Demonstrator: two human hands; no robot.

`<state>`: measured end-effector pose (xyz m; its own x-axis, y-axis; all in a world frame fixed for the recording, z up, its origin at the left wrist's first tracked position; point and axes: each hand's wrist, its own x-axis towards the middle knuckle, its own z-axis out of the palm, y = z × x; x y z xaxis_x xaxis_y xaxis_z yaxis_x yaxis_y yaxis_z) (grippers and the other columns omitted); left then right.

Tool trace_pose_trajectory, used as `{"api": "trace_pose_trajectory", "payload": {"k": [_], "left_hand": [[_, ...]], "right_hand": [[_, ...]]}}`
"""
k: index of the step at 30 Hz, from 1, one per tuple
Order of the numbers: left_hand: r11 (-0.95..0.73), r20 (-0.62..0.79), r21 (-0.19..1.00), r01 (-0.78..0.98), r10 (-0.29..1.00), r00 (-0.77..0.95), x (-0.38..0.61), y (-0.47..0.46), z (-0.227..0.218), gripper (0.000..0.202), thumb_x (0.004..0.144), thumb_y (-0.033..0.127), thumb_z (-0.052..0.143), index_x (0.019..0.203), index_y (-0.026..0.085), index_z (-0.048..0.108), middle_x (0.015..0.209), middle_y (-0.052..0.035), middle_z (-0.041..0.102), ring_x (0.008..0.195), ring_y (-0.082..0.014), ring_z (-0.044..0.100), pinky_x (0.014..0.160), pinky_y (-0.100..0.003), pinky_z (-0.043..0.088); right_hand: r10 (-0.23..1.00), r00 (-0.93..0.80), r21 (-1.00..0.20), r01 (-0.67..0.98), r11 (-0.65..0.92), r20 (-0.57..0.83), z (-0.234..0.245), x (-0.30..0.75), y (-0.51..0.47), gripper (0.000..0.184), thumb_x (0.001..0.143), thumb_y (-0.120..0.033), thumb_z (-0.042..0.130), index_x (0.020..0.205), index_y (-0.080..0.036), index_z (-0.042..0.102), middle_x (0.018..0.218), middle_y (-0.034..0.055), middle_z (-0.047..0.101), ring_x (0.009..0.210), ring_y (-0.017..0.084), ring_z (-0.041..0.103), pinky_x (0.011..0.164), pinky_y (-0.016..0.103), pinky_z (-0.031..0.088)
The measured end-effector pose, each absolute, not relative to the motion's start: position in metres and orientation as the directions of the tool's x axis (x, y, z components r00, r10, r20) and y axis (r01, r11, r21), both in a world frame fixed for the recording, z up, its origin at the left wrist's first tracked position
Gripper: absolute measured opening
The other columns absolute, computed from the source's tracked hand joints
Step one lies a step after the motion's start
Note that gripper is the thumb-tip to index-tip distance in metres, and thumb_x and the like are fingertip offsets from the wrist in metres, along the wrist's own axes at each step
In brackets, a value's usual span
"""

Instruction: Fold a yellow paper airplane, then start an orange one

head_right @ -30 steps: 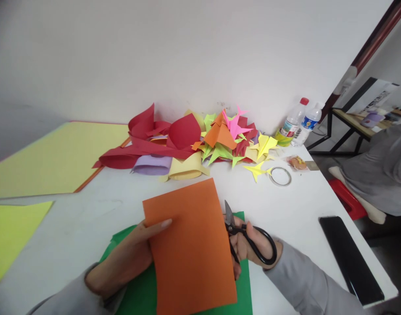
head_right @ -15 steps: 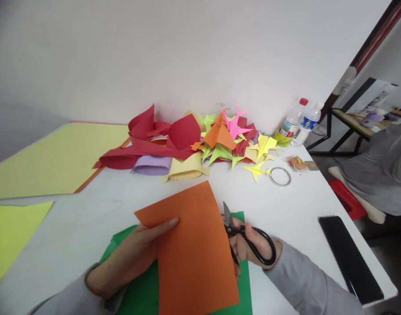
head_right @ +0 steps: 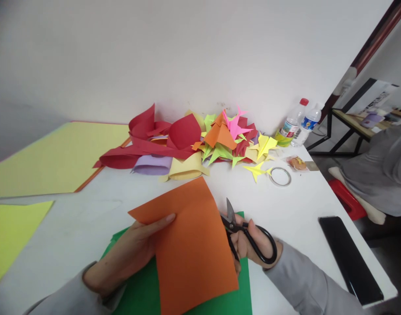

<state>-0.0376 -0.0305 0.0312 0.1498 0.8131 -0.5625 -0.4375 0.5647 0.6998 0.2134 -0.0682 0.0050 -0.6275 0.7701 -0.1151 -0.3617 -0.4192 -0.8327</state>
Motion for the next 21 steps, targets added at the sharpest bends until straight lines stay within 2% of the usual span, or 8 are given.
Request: {"api": "trace_pose_trajectory", "payload": {"k": [4,9,12,15,21], "left_hand": [[0.554,-0.552,0.706,-0.441,0.821,0.146,-0.038,-0.031,0.033,0.042,0.068,0.02,0.083,0.107,0.018,0.069,0.113,-0.01,0.074,0.097,-0.0296,0.072,0.079,-0.036,0.063],[0.567,-0.563,0.701,-0.432,0.812,0.152,-0.037,-0.033,0.034,0.04,0.068,0.019,0.083,0.106,0.018,0.069,0.113,-0.0101,0.074,0.096,-0.0291,0.073,0.076,-0.035,0.063],[0.605,-0.593,0.677,-0.419,0.786,0.175,-0.035,-0.036,0.035,0.038,0.07,0.02,0.082,0.105,0.016,0.069,0.114,-0.012,0.073,0.098,-0.0306,0.072,0.077,-0.035,0.062],[0.618,-0.602,0.661,-0.426,0.775,0.192,-0.032,-0.039,0.036,0.036,0.071,0.02,0.082,0.104,0.015,0.069,0.118,-0.0121,0.072,0.105,-0.032,0.07,0.084,-0.038,0.061],[0.61,-0.6,0.66,-0.44,0.779,0.181,-0.029,-0.041,0.036,0.044,0.069,0.021,0.083,0.11,0.017,0.067,0.121,-0.0106,0.071,0.11,-0.0323,0.067,0.089,-0.04,0.06]], "right_hand": [[0.763,-0.636,-0.829,-0.361,-0.427,-0.116,0.004,0.213,-0.068,0.1,0.076,-0.09,0.031,0.148,-0.021,0.031,0.075,0.0018,0.067,0.038,0.008,0.046,0.038,0.019,0.035],[0.755,-0.645,-0.825,-0.359,-0.437,-0.119,0.009,0.213,-0.068,0.099,0.076,-0.088,0.036,0.148,-0.021,0.032,0.068,-0.0007,0.064,0.039,0.009,0.048,0.038,0.019,0.034],[0.757,-0.635,-0.845,-0.314,-0.434,-0.153,0.004,0.215,-0.069,0.097,0.078,-0.089,0.028,0.147,-0.021,0.033,0.075,0.0018,0.067,0.042,0.009,0.051,0.043,0.02,0.036],[0.771,-0.609,-0.848,-0.299,-0.438,-0.183,-0.006,0.217,-0.071,0.095,0.079,-0.088,0.025,0.146,-0.021,0.034,0.087,0.0052,0.069,0.051,0.011,0.056,0.051,0.023,0.041],[0.783,-0.601,-0.827,-0.351,-0.439,-0.16,-0.01,0.217,-0.072,0.094,0.077,-0.088,0.032,0.144,-0.023,0.038,0.088,0.0041,0.068,0.053,0.011,0.054,0.056,0.024,0.043]]}}
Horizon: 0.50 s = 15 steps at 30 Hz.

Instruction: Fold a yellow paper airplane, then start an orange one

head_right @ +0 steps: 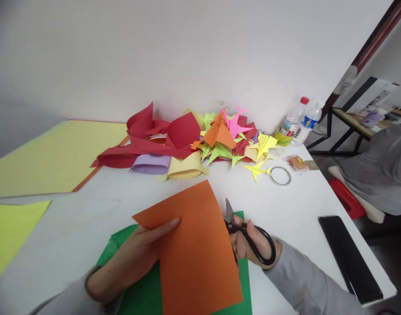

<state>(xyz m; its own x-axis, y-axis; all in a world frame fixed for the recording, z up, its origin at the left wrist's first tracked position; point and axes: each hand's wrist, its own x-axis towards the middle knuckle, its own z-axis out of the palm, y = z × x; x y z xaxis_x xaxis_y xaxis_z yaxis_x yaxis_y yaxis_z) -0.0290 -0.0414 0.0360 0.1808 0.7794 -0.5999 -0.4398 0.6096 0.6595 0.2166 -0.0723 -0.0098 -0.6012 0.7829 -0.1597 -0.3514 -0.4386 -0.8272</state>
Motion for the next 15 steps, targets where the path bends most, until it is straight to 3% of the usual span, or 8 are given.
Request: {"api": "trace_pose_trajectory", "payload": {"k": [4,9,15], "left_hand": [[0.603,-0.593,0.674,-0.427,0.786,0.174,-0.03,-0.039,0.035,0.044,0.07,0.021,0.082,0.111,0.017,0.068,0.118,-0.0112,0.072,0.106,-0.0314,0.069,0.084,-0.038,0.061],[0.583,-0.581,0.695,-0.42,0.8,0.149,-0.033,-0.036,0.035,0.038,0.071,0.021,0.082,0.106,0.017,0.07,0.114,-0.0104,0.074,0.097,-0.029,0.072,0.079,-0.036,0.062],[0.6,-0.59,0.686,-0.41,0.79,0.169,-0.033,-0.037,0.036,0.036,0.07,0.022,0.082,0.103,0.016,0.071,0.112,-0.0121,0.074,0.099,-0.031,0.071,0.08,-0.037,0.061]], "right_hand": [[0.79,-0.589,-0.819,-0.361,-0.445,-0.17,-0.001,0.215,-0.071,0.095,0.076,-0.088,0.039,0.147,-0.024,0.036,0.092,0.0053,0.068,0.054,0.011,0.053,0.055,0.023,0.041],[0.815,-0.553,-0.846,-0.342,-0.41,-0.171,-0.002,0.215,-0.069,0.1,0.076,-0.089,0.032,0.149,-0.021,0.032,0.07,0.0012,0.063,0.05,0.013,0.05,0.054,0.025,0.039],[0.824,-0.536,-0.872,-0.297,-0.389,-0.185,-0.011,0.218,-0.07,0.1,0.077,-0.09,0.021,0.147,-0.019,0.032,0.067,-0.0007,0.059,0.053,0.014,0.053,0.059,0.029,0.043]]}}
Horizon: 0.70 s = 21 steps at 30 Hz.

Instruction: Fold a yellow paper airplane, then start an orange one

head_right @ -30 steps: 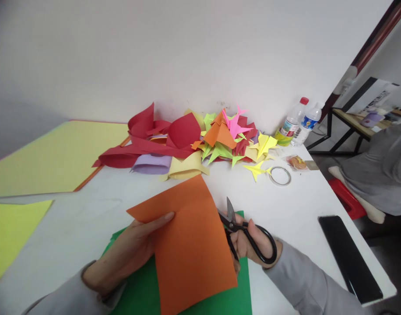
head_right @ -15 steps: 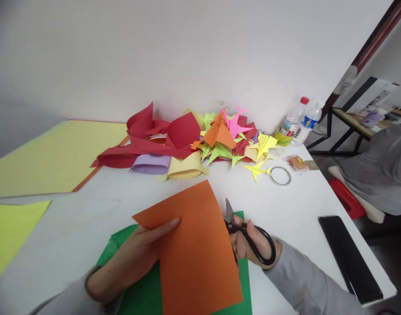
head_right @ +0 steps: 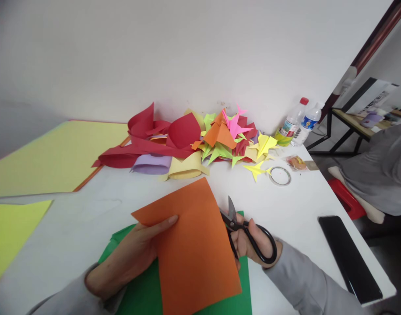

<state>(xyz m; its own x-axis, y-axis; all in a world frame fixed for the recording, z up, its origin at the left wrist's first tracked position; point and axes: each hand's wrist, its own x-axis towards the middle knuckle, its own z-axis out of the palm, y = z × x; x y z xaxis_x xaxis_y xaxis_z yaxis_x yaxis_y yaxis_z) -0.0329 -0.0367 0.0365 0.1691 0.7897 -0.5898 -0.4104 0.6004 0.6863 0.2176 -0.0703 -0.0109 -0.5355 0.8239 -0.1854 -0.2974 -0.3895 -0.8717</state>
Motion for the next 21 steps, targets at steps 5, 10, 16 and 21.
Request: {"api": "trace_pose_trajectory", "payload": {"k": [5,10,16,21], "left_hand": [[0.607,-0.582,0.685,-0.403,0.788,0.2,-0.0294,-0.0403,0.0357,0.048,0.066,0.023,0.085,0.11,0.018,0.069,0.116,-0.011,0.073,0.105,-0.0324,0.069,0.087,-0.04,0.059],[0.61,-0.573,0.688,-0.394,0.789,0.22,-0.0285,-0.0421,0.0335,0.056,0.066,0.026,0.086,0.118,0.018,0.066,0.116,-0.0115,0.073,0.105,-0.0327,0.069,0.086,-0.04,0.059],[0.603,-0.579,0.689,-0.402,0.792,0.195,-0.0283,-0.0429,0.0346,0.064,0.064,0.024,0.086,0.124,0.02,0.064,0.117,-0.0113,0.073,0.104,-0.0325,0.07,0.088,-0.041,0.059],[0.601,-0.581,0.689,-0.405,0.792,0.188,-0.0291,-0.0409,0.0341,0.055,0.066,0.025,0.085,0.117,0.018,0.067,0.116,-0.0116,0.073,0.105,-0.0329,0.069,0.086,-0.04,0.06]], "right_hand": [[0.795,-0.579,-0.847,-0.32,-0.424,-0.18,-0.011,0.2183,-0.0696,0.096,0.077,-0.089,0.031,0.146,-0.023,0.034,0.077,0.0006,0.062,0.053,0.012,0.054,0.053,0.024,0.042],[0.781,-0.607,-0.827,-0.359,-0.432,-0.144,-0.0103,0.2174,-0.0694,0.09,0.078,-0.087,0.035,0.142,-0.024,0.041,0.084,0.0029,0.066,0.053,0.01,0.055,0.05,0.021,0.042],[0.789,-0.601,-0.823,-0.377,-0.424,-0.131,-0.0096,0.217,-0.0698,0.089,0.077,-0.087,0.036,0.142,-0.026,0.041,0.087,0.0029,0.065,0.054,0.01,0.054,0.05,0.021,0.042],[0.808,-0.563,-0.841,-0.342,-0.42,-0.175,-0.0088,0.2164,-0.0692,0.092,0.079,-0.088,0.027,0.143,-0.023,0.039,0.08,0.0016,0.063,0.055,0.011,0.055,0.052,0.022,0.043]]}}
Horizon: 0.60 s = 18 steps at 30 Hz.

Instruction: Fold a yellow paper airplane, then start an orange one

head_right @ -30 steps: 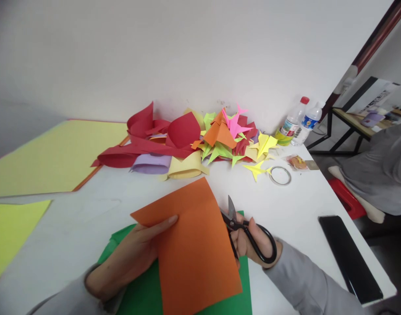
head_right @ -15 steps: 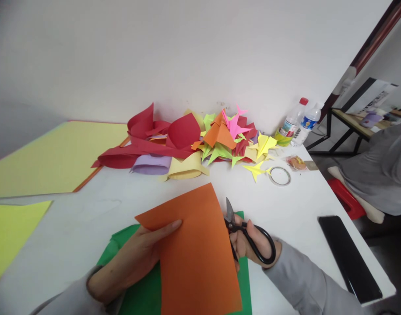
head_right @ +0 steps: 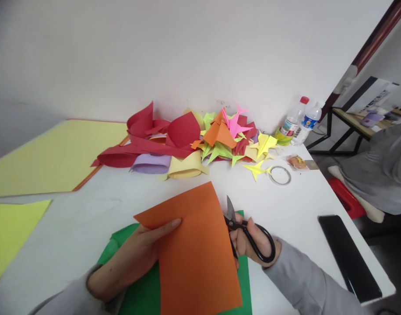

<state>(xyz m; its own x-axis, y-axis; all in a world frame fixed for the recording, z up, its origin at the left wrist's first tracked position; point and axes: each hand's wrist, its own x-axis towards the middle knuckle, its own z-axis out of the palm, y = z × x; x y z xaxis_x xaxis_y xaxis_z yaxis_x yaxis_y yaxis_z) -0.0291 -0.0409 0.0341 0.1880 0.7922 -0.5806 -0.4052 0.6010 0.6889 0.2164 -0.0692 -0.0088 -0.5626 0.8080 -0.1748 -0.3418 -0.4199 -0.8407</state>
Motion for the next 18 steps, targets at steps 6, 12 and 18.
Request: {"api": "trace_pose_trajectory", "payload": {"k": [6,12,18], "left_hand": [[0.593,-0.576,0.697,-0.402,0.798,0.179,-0.0314,-0.0384,0.033,0.047,0.068,0.023,0.084,0.112,0.017,0.069,0.113,-0.011,0.074,0.103,-0.0318,0.07,0.084,-0.038,0.061],[0.599,-0.576,0.689,-0.408,0.794,0.193,-0.0318,-0.0384,0.0346,0.053,0.068,0.025,0.084,0.117,0.018,0.067,0.116,-0.0111,0.073,0.104,-0.0321,0.07,0.084,-0.038,0.06],[0.612,-0.567,0.697,-0.373,0.789,0.235,-0.0287,-0.0427,0.0296,0.057,0.066,0.027,0.086,0.118,0.018,0.067,0.115,-0.0108,0.073,0.102,-0.0313,0.07,0.081,-0.037,0.06]], "right_hand": [[0.796,-0.592,-0.815,-0.396,-0.424,-0.127,-0.0058,0.216,-0.0676,0.096,0.075,-0.089,0.037,0.141,-0.019,0.039,0.068,-0.0004,0.063,0.043,0.011,0.051,0.043,0.021,0.037],[0.789,-0.598,-0.804,-0.396,-0.444,-0.141,0.0005,0.2154,-0.0669,0.097,0.075,-0.088,0.04,0.145,-0.021,0.034,0.074,0.0007,0.067,0.04,0.009,0.051,0.04,0.019,0.034],[0.764,-0.625,-0.833,-0.33,-0.443,-0.159,-0.005,0.2169,-0.0678,0.098,0.076,-0.09,0.032,0.144,-0.019,0.033,0.071,0.0006,0.065,0.043,0.011,0.053,0.042,0.021,0.036]]}}
